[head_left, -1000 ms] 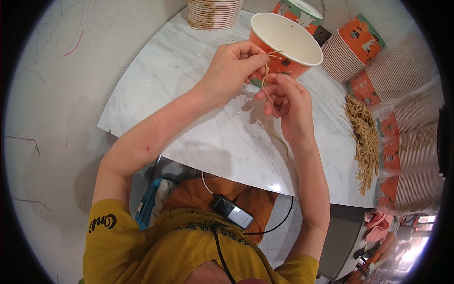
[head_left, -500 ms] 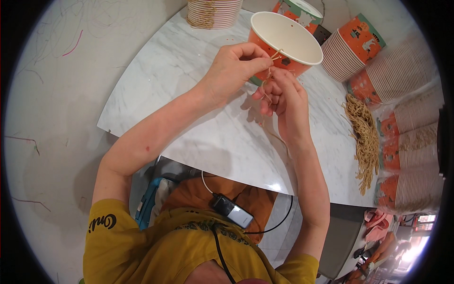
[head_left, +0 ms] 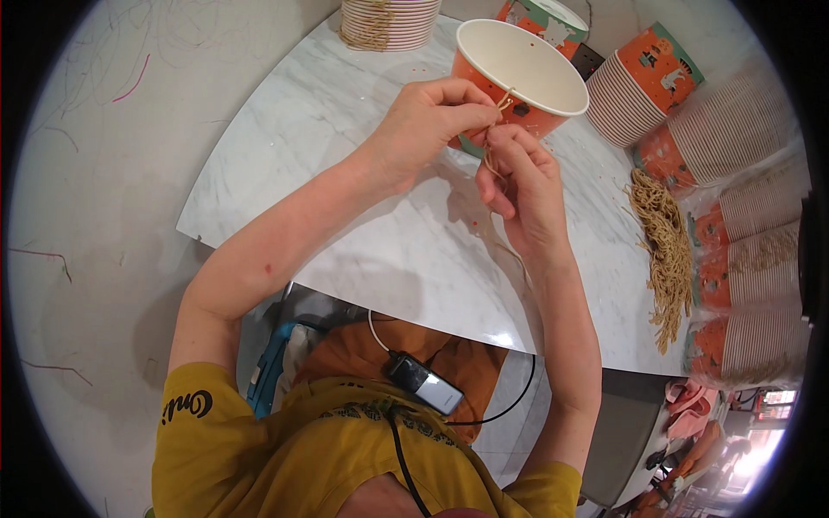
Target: Attaching a string handle to a paper bucket.
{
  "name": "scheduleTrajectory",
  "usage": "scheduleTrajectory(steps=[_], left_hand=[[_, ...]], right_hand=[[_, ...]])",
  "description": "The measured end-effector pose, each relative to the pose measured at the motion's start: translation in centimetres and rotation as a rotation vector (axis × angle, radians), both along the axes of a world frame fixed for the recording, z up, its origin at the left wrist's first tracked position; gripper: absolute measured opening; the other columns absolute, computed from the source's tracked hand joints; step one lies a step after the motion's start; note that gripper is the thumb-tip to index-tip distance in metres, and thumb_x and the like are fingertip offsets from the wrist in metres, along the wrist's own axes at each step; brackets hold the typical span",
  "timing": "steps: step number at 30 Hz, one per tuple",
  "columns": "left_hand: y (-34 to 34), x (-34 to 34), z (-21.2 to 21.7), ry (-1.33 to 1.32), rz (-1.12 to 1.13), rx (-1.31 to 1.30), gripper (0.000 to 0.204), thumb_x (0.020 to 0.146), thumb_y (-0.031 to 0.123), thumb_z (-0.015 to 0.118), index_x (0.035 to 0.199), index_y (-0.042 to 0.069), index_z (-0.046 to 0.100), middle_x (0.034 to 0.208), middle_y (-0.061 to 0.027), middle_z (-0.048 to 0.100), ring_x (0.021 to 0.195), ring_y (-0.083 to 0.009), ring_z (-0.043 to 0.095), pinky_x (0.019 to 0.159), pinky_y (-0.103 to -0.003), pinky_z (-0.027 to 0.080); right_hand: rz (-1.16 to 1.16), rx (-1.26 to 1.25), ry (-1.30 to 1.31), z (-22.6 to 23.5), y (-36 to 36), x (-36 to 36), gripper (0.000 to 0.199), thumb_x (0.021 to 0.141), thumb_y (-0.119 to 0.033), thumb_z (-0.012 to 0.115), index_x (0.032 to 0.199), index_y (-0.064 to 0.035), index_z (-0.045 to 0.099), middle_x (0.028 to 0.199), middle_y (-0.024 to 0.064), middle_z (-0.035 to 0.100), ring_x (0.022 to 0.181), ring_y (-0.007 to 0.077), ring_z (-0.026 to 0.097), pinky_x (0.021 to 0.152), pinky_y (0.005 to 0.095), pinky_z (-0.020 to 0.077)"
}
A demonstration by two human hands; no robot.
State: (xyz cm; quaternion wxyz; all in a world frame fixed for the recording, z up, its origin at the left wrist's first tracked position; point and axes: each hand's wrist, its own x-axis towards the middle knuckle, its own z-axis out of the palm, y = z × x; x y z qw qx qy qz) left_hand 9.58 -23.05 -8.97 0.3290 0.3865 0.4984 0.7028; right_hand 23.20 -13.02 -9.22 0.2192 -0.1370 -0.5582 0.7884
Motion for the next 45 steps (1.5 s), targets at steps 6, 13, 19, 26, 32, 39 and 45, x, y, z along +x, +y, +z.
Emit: scheduleTrajectory(steps=[6,13,19,26,32,39,45], left_hand=[[0.0,-0.2,0.1,-0.086,-0.017,-0.004,0.012,0.093,0.019,0.066,0.092,0.009,0.071,0.082,0.0034,0.065,0.074,-0.0062,0.054,0.069,-0.024,0.04],[0.1,-0.6,-0.1,-0.101,-0.015,-0.006,0.011,0.094,0.02,0.065,0.093,0.01,0.071,0.082,0.0033,0.065,0.073,-0.0067,0.056,0.07,-0.024,0.042],[-0.1,-0.7,0.3,-0.126,0.024,-0.033,0.011,0.093,0.02,0.066,0.093,0.011,0.071,0.085,0.0038,0.065,0.079,-0.0053,0.056,0.071,-0.024,0.042],[-0.1,-1.2,0.2,-0.122,-0.002,-0.008,0.01,0.093,0.02,0.067,0.092,0.011,0.071,0.085,0.0043,0.065,0.081,-0.0044,0.056,0.071,-0.024,0.041],[-0.1,-0.6,0.2,-0.101,-0.018,-0.03,0.014,0.094,0.021,0.065,0.094,0.009,0.072,0.085,0.0028,0.065,0.081,-0.007,0.057,0.073,-0.025,0.043],[0.1,-0.2,0.0,0.015,-0.115,-0.108,0.022,0.096,0.022,0.061,0.099,0.004,0.074,0.09,-0.0025,0.069,0.086,-0.0104,0.06,0.081,-0.028,0.048],[-0.3,-0.3,0.6,0.151,-0.111,-0.161,0.019,0.094,0.019,0.065,0.094,0.002,0.074,0.09,-0.0033,0.07,0.087,-0.0112,0.061,0.082,-0.029,0.05]], right_hand=[[0.074,0.028,-0.052,0.1,-0.1,0.2,0.018,0.1,-0.021,0.059,0.097,-0.0039,0.066,0.061,0.004,0.06,0.041,0.0045,0.043,0.039,0.0193,0.0272],[0.128,0.003,-0.067,-0.1,0.3,0.4,0.026,0.102,-0.028,0.054,0.102,-0.0042,0.065,0.06,0.0075,0.062,0.039,0.0058,0.038,0.041,0.021,0.0276],[0.082,-0.096,-0.083,0.5,0.0,0.4,0.033,0.099,-0.03,0.052,0.109,0.0005,0.061,0.073,0.0145,0.068,0.049,0.0132,0.058,0.045,0.0235,0.0406],[0.069,0.1,-0.12,0.4,-0.2,0.8,0.029,0.096,-0.022,0.054,0.109,0.0028,0.06,0.087,0.0185,0.072,0.065,0.0184,0.07,0.052,0.0255,0.051],[0.071,0.137,-0.116,0.0,-0.2,0.6,0.022,0.096,-0.01,0.05,0.109,0.002,0.063,0.088,0.0166,0.073,0.067,0.0182,0.071,0.053,0.0258,0.0512],[0.037,0.119,-0.113,-0.2,0.0,0.8,0.023,0.095,-0.007,0.047,0.108,0.0032,0.064,0.087,0.0169,0.072,0.065,0.0185,0.07,0.052,0.0261,0.051],[0.084,0.067,-0.121,-0.2,0.5,0.9,0.027,0.09,-0.011,0.048,0.105,0.0057,0.063,0.082,0.0167,0.071,0.061,0.0182,0.068,0.051,0.0265,0.0507]])
